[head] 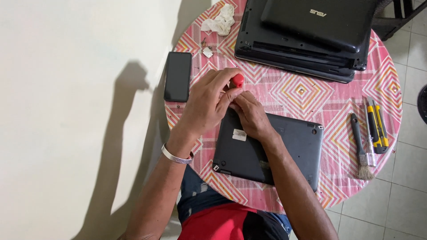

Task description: Unscrewing and prying open the bottom panel of a laptop for repair.

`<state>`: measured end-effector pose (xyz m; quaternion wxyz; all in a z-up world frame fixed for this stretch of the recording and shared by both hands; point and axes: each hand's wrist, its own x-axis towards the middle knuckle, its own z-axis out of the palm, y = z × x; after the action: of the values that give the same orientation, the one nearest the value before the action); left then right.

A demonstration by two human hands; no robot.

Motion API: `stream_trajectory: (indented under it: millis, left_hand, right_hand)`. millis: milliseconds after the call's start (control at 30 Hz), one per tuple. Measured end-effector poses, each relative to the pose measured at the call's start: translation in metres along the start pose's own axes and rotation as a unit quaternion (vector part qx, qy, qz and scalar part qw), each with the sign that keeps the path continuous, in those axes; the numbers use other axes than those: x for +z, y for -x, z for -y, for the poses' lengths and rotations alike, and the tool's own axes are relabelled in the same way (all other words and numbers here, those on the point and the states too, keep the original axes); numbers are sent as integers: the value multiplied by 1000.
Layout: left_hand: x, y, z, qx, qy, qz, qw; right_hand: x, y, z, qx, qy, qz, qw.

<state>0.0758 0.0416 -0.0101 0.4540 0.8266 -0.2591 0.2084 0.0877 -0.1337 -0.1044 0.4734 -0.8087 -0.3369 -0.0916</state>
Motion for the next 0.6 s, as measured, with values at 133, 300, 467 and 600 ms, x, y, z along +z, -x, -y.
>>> stream_trajectory:
  millis: [133,300,467,600]
  left_hand:
    - [-1,3,4,-20,23,-12,999]
    - [0,3,8,-7,15,-21,1000]
    - [3,3,8,-8,-3,-23,1000]
    - [4,4,3,-14,-24,-47,998]
  right_hand:
    - [8,9,-18,2,7,8,1000]
    - [11,12,-25,1,16,9,1000]
    - [7,7,-14,1,19,8,1000]
    - [9,8,-19,11,28,13,999]
